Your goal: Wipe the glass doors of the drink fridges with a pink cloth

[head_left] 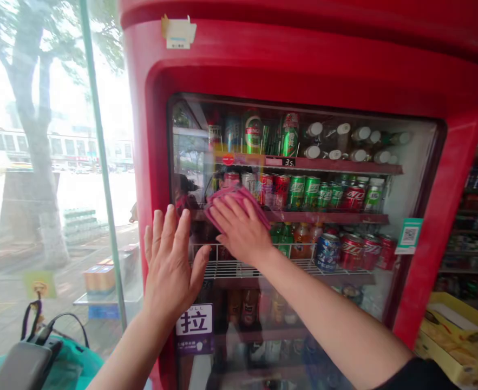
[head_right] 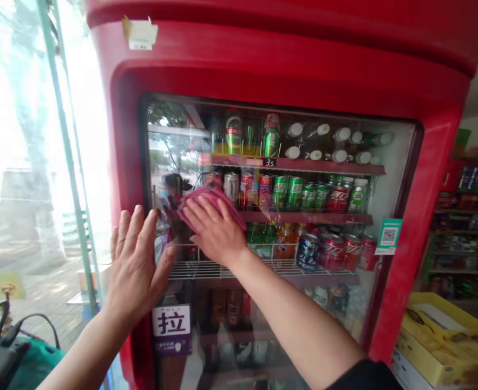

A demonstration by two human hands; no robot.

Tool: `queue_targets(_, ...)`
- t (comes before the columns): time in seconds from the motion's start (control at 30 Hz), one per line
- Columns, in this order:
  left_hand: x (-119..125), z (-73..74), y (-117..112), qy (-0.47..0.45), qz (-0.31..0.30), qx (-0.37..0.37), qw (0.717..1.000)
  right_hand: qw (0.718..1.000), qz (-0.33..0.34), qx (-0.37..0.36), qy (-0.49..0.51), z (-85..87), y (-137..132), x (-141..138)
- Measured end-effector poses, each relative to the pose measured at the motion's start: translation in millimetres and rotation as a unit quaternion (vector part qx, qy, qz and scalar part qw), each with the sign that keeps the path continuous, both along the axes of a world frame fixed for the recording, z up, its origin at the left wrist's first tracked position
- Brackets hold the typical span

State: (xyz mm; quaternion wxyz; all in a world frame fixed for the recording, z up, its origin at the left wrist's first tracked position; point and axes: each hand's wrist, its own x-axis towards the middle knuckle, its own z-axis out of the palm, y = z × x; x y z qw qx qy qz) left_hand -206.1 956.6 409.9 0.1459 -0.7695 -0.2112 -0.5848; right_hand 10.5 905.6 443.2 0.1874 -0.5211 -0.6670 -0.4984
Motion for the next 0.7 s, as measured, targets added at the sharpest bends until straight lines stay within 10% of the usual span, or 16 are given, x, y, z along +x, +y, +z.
queue_targets(0.23, -12.7, -17.5, -4.5, -0.016, -0.018, -0.028, 0.999, 0.964, -0.089, 0.164, 0.189, -20.0, -1.6, -3.5)
queue_targets(0.5, -9.4, -31.6, -0.4, -0.033, -0.042, -0.077, 0.996, 0.998, 0.017, 0.01, 0.067, -46.6, 70.9, -98.9)
queue_targets(0.7, 15.8, -40.2, -5.7, -0.046, -0.061, -0.102, 0.992, 0.999, 0.008, 0.01, 0.034, -48.8, 19.0, -34.2)
